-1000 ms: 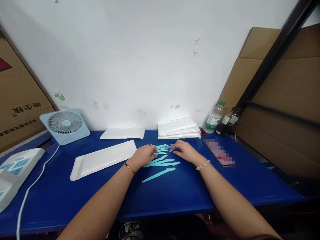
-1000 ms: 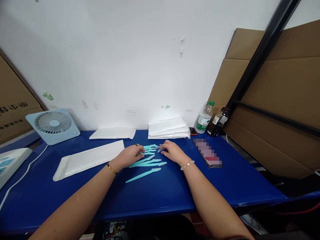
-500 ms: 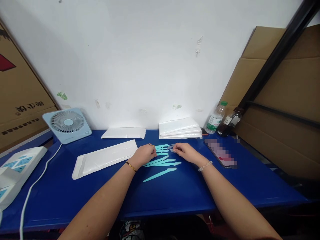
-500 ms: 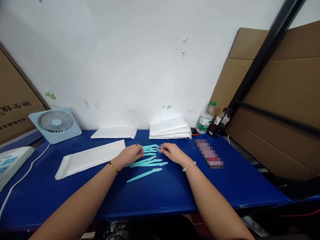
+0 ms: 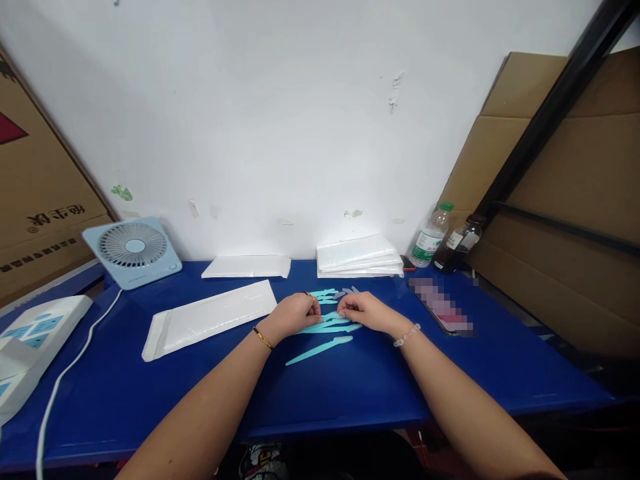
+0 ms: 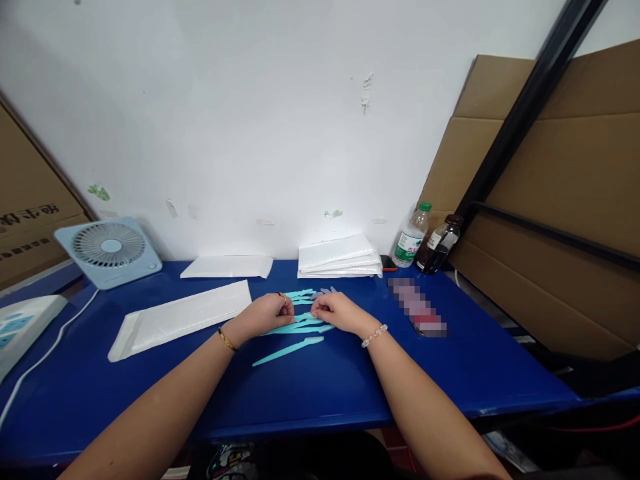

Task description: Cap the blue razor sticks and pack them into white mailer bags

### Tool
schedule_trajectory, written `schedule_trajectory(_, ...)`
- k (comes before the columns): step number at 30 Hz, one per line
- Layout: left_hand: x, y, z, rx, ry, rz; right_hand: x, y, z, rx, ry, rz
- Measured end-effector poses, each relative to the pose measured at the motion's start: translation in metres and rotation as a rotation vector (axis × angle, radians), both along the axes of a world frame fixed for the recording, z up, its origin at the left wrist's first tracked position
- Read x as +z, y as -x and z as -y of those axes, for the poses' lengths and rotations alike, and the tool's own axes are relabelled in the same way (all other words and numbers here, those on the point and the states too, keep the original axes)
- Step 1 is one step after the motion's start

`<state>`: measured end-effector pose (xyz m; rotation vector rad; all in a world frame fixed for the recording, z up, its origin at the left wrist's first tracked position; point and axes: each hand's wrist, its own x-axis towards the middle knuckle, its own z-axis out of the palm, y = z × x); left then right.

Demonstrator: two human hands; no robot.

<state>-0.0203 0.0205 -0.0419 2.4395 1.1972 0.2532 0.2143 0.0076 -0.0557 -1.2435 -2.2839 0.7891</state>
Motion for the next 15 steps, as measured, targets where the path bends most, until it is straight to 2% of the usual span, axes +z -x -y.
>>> schedule_trajectory(2,0.000,0.002,-0.001,0.023,-0.016,0.005,0.001,-0.006,-0.003,-0.064,-0.055,0.004)
schedule_trajectory(6,-0.004,0.008,-0.009,0.139,-0.195,-0.033,-0.001,-0.019,-0.010,-0.222,-0.231,0.056)
schedule_trajectory(15,-0.005,0.006,-0.013,0.153,-0.239,-0.126,-0.016,-0.003,-0.025,-0.181,-0.315,0.182)
